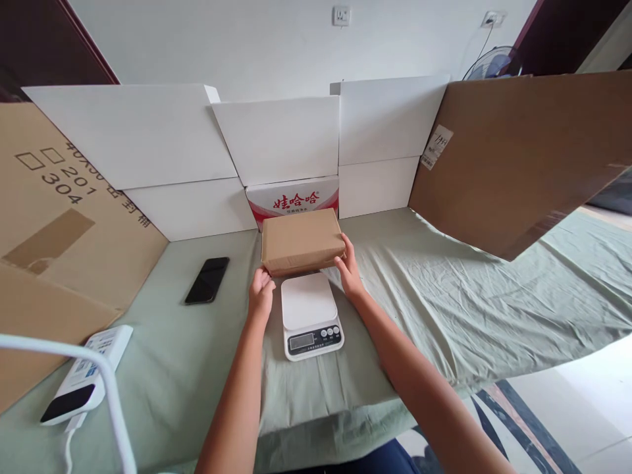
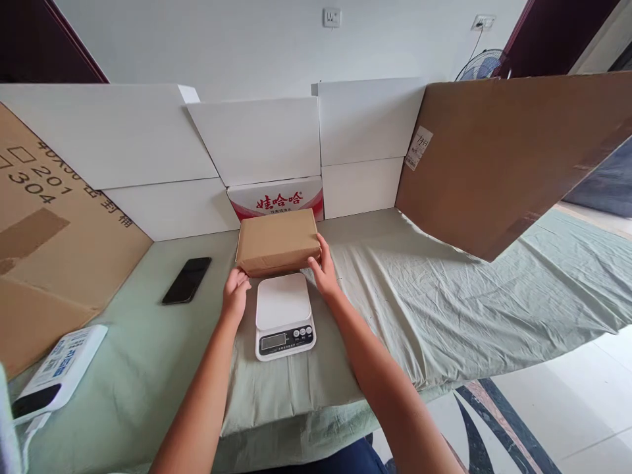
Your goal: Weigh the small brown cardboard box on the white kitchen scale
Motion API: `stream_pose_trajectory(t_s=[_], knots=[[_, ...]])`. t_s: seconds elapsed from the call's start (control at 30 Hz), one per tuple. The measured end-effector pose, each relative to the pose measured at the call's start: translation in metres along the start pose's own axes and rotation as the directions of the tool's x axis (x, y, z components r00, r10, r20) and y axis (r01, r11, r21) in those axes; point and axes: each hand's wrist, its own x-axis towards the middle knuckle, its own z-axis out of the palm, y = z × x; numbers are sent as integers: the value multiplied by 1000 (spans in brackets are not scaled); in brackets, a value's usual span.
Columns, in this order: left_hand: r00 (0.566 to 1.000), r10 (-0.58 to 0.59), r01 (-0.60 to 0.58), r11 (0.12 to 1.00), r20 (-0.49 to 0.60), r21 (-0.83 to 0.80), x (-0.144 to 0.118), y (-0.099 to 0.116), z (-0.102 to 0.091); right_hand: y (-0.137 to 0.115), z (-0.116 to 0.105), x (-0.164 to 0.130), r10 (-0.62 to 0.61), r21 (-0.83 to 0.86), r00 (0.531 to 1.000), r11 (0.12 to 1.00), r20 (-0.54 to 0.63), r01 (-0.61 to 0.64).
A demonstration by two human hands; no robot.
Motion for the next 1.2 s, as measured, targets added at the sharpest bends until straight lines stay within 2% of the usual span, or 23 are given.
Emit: stream_pose_trajectory(t_s=[0.1, 0.27, 0.67, 0.93, 1.2], knots=[[1000, -28, 27, 998, 7, 61, 0, -12, -2, 10, 3, -6, 48, 30, 999, 998, -2, -48], [1000, -9, 8, 999, 16, 50, 1, -15, -8, 5, 3, -6, 103, -24, 995, 994, 7, -103], [1000, 16, -16, 999, 12, 50, -1, -19, -9, 2, 2, -8, 129, -52, 992, 990, 18, -127], [999, 14, -11, 998, -41, 63, -4, -17, -10, -2, 2, -9, 128, -47, 991, 991, 42, -126], [1000, 20, -19, 999, -10, 46, -6, -18, -11, 0, 2, -10, 129, -52, 991, 991, 38, -127]])
